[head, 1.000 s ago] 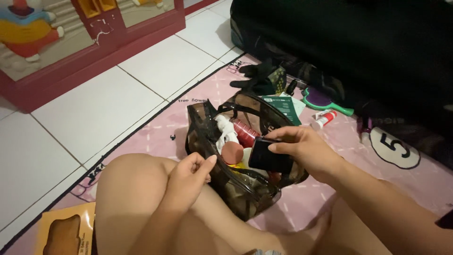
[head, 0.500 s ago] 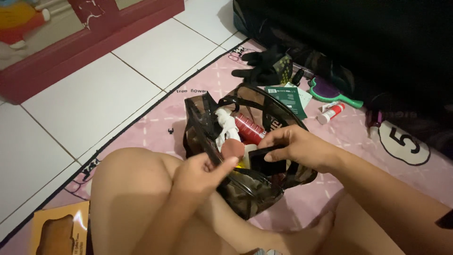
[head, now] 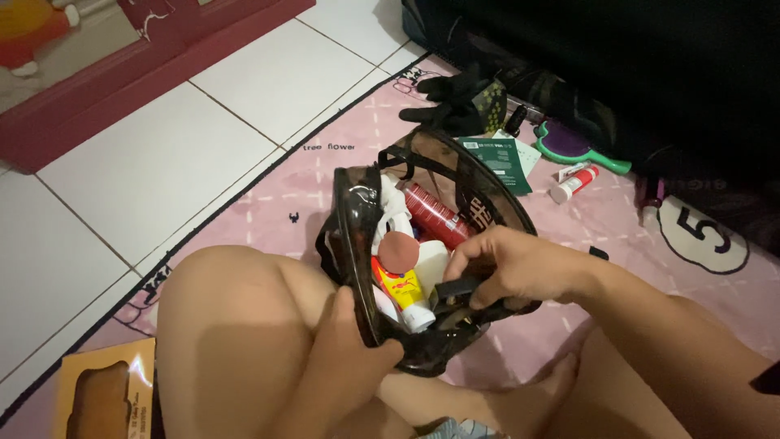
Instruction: Organizing various cosmetic and personal care items into a clear makeup bag while sitting on the floor.
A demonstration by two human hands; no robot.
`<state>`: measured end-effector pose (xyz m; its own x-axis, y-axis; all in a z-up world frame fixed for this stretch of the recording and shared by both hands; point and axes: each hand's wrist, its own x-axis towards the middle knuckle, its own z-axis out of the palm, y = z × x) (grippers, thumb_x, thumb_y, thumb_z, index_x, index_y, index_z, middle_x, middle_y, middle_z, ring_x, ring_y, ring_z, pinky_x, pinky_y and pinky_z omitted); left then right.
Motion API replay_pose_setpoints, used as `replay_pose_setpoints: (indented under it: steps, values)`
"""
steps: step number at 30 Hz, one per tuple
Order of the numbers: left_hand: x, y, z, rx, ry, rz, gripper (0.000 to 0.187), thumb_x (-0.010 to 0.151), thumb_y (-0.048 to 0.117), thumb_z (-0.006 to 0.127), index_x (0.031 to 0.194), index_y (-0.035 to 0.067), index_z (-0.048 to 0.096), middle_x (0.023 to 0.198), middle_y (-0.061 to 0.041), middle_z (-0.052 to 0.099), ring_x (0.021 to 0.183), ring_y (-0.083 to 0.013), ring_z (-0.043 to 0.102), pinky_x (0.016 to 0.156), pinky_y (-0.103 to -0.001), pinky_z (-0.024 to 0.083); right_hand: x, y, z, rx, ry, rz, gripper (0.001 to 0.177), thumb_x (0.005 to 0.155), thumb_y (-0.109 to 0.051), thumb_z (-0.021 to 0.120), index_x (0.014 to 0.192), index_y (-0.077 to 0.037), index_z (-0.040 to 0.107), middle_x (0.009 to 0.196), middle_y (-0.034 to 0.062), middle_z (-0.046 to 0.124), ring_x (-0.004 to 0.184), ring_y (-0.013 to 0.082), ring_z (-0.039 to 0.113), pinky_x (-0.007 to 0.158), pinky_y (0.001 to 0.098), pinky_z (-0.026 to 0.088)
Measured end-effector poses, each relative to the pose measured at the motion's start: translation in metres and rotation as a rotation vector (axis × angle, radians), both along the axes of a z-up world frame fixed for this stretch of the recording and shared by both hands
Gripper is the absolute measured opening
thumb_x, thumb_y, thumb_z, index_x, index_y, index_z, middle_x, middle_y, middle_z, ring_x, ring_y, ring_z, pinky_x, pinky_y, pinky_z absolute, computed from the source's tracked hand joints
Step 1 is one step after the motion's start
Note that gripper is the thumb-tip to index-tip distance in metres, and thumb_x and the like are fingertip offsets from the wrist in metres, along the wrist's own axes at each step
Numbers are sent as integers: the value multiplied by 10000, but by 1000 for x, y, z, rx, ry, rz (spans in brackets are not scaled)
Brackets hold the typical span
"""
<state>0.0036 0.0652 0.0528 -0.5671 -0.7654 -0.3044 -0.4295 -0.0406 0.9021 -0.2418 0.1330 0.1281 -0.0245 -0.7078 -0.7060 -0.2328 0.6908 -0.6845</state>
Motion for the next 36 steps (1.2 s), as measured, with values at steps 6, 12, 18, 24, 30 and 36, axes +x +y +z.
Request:
replay_pose_setpoints:
  steps: [6, 12, 18, 24, 30, 36]
  values:
    - [8, 8, -17, -111, 12, -37, 564, 598, 71, 763, 1109, 24, 527, 1002, -171, 591, 931, -301, 637, 817, -401, 539, 13, 17, -11, -145, 40, 126, 324, 680, 117, 753, 957, -49, 766, 844, -12, 737, 777, 77, 673, 703, 237, 555]
    - [6, 7, 0, -29, -9, -30, 580, 590, 84, 759, 1121, 40, 532, 991, -155, 624, 918, -289, 675, 795, -396, 564, 16, 22, -23, -130, 165, 161, 270, 705, 82, 737, 938, -49, 770, 829, 9, 735, 771, 84, 674, 693, 236, 544]
    - [6, 5, -2, -62, -30, -18, 534, 592, 91, 800, 1068, 28, 568, 986, -151, 628, 904, -278, 678, 789, -392, 557, 17, 16, -19, -60, 118, 123, 269, 706, 81, 721, 936, -51, 762, 826, -11, 726, 758, 82, 668, 672, 239, 531]
    - [-7, 5, -5, -46, 5, 103, 349, 699, 234, 793, 944, 17, 672, 827, -127, 730, 745, -251, 723, 702, -382, 567, 9, 11, -26, -202, 266, 160, 219, 709, 47, 765, 913, -35, 764, 795, 2, 721, 735, 89, 666, 664, 250, 550]
    - [-12, -2, 11, 75, -122, 69, 405, 867, 402, 750, 857, -3, 756, 702, -129, 717, 647, -203, 668, 663, -356, 537, 14, 18, -35, -382, 449, 70, 239, 703, -28, 834, 923, -52, 745, 833, 44, 735, 779, 146, 690, 718, 297, 556]
    - [-10, -3, -14, 152, 118, 27, 340, 839, 337, 759, 961, 21, 780, 752, -25, 753, 665, -91, 642, 639, -297, 534, 20, 30, -45, -656, 736, 101, 331, 661, -80, 882, 937, -58, 701, 900, 98, 702, 853, 242, 686, 769, 342, 540]
